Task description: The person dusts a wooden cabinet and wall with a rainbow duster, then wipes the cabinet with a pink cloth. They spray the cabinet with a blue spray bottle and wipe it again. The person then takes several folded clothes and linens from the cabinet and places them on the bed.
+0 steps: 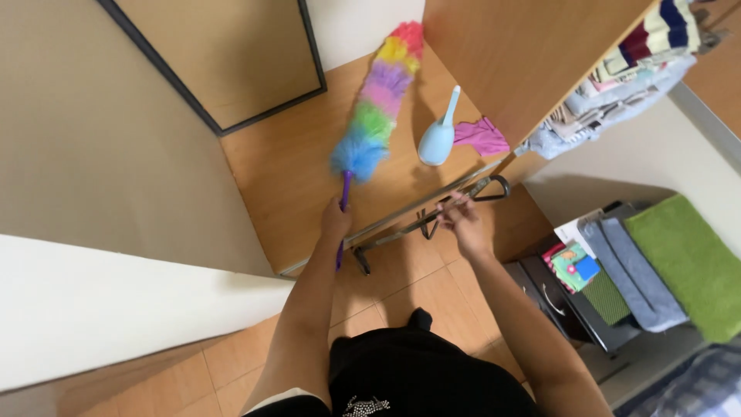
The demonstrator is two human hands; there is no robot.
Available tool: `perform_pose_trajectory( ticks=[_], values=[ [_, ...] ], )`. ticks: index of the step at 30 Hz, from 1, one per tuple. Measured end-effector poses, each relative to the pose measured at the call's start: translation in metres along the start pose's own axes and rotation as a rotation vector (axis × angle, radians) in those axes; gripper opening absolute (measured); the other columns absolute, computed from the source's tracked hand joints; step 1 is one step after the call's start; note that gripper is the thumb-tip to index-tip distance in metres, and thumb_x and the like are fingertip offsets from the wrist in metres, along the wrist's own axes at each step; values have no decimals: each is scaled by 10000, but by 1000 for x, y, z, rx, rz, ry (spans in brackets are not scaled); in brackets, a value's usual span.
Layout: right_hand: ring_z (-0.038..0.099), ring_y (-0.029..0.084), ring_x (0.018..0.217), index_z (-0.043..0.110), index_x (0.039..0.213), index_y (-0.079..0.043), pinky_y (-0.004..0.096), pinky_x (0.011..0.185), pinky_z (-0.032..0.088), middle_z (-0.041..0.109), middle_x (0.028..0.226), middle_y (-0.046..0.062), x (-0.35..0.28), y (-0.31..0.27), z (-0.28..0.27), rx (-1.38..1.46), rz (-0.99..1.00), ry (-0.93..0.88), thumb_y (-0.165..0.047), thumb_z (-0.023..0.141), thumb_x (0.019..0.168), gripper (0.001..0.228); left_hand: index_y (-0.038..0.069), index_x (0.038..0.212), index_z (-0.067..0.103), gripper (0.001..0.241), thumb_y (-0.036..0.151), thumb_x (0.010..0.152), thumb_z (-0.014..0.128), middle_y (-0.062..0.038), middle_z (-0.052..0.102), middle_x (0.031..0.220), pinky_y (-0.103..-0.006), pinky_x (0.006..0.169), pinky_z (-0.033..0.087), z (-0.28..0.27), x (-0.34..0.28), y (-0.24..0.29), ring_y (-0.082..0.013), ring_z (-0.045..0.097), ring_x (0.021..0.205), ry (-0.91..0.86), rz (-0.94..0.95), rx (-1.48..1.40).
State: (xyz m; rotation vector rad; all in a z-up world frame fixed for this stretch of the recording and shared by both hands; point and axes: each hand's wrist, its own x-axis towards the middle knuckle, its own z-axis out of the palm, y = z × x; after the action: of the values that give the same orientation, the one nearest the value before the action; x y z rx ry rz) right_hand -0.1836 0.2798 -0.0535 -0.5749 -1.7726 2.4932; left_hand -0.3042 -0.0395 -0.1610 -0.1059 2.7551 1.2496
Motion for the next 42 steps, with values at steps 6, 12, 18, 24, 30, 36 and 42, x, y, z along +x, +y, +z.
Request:
perform_pose_trajectory(
  ticks=[6, 12, 18, 24, 30, 36, 42],
  values=[
    [555, 291, 1224, 349, 1480, -62, 408, 1019, 519, 502, 1372, 192, 113, -26, -15, -464, -213, 46, -137, 726, 965, 642, 26, 1195, 648, 318, 292, 1026, 611, -172, 719, 993, -399, 769, 542, -44, -52, 29, -272, 678, 862, 80, -109, -312],
    [473, 384, 1329, 293, 1548, -69, 454, 1098, 448, 398, 1467, 236, 179, -45, 12, -871, -529, 128, -278, 939, 771, 1032, 133, 1393, 606, 395, 300, 1043, 527, -227, 670, 847, -440, 691, 517, -77, -117, 46, -343, 660, 731, 251, -189, -172],
    [673, 293, 1091, 499, 1393, 9, 402, 930, 537, 669, 1202, 189, 221, -33, 22, -725, -632, 81, -275, 900, 834, 744, 120, 1327, 653, 361, 310, 1045, 530, -244, 728, 955, -475, 801, 556, -77, -151, 12, -405, 715, 879, 84, -217, -14],
    [693, 193, 889, 644, 1110, 0, 376, 781, 542, 718, 963, 103, 244, -20, 20, -519, -669, 39, -217, 736, 933, 294, 204, 1414, 586, 426, 369, 1038, 471, -229, 728, 987, -515, 896, 529, -112, -170, 84, -401, 710, 949, -60, -296, 141],
    [619, 159, 873, 650, 1070, -2, 336, 769, 525, 663, 959, 54, 240, -21, 5, -246, -601, 118, -221, 732, 1016, 240, 198, 1469, 500, 447, 339, 1049, 434, -262, 687, 1036, -559, 868, 527, -90, -138, 94, -433, 676, 982, 70, -350, 127],
    [719, 199, 989, 591, 1179, -2, 336, 928, 585, 682, 1074, 62, 118, -93, -9, 67, -663, 9, -89, 657, 1023, 191, 109, 1378, 586, 400, 286, 1034, 486, -273, 698, 1032, -537, 867, 531, -58, -91, 40, -450, 684, 957, 43, -22, 83],
    [692, 229, 911, 566, 1240, 4, 371, 887, 596, 661, 1019, 138, 15, -114, -39, 234, -573, 58, -30, 620, 1054, 196, 60, 1136, 709, 332, 322, 998, 560, -251, 717, 1007, -499, 867, 518, -85, -106, 13, -426, 681, 969, -62, 83, 19]
  ],
)
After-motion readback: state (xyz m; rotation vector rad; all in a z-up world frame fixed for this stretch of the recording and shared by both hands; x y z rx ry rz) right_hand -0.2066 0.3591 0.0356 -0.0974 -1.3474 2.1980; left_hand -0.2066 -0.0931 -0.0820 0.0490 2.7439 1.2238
